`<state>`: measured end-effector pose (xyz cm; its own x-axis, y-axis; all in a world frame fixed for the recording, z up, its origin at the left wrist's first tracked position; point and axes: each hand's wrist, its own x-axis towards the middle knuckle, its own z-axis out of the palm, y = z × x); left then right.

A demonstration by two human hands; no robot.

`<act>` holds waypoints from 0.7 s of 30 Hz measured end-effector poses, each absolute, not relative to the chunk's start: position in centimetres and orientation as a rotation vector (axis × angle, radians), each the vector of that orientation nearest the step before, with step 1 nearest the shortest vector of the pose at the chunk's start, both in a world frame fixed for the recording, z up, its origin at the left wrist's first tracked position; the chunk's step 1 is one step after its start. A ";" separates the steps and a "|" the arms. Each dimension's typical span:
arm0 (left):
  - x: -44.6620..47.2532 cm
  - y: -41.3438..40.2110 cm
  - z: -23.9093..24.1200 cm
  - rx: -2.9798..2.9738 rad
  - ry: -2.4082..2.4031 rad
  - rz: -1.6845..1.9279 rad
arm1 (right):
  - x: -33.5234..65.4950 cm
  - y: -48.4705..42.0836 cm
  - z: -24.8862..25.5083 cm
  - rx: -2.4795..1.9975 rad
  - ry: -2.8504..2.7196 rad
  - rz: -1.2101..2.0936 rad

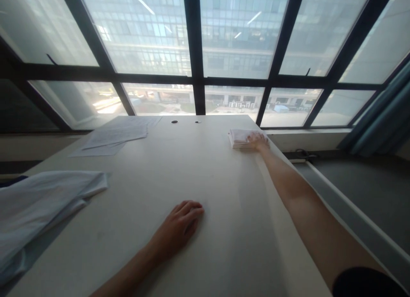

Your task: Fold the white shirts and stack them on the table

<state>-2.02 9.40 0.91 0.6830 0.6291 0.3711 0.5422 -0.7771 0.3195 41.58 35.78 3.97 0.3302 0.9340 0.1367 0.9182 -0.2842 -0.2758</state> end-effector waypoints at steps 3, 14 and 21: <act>-1.9 9.3 1.1 2.712 0.949 0.693 | 42.8 35.1 3.8 -2.293 -1.581 0.025; -1.9 9.4 0.3 2.714 1.079 0.634 | 28.6 29.0 0.1 -1.902 -1.763 -0.186; -2.1 9.8 -0.6 2.660 1.386 0.486 | 21.2 24.2 -0.8 -1.933 -2.160 0.166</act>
<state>-2.08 9.77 -0.62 0.5340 0.8129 0.2325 0.7800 -0.5797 0.2355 21.23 24.25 -0.75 -0.0981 0.9901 0.1005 0.9631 0.1199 -0.2409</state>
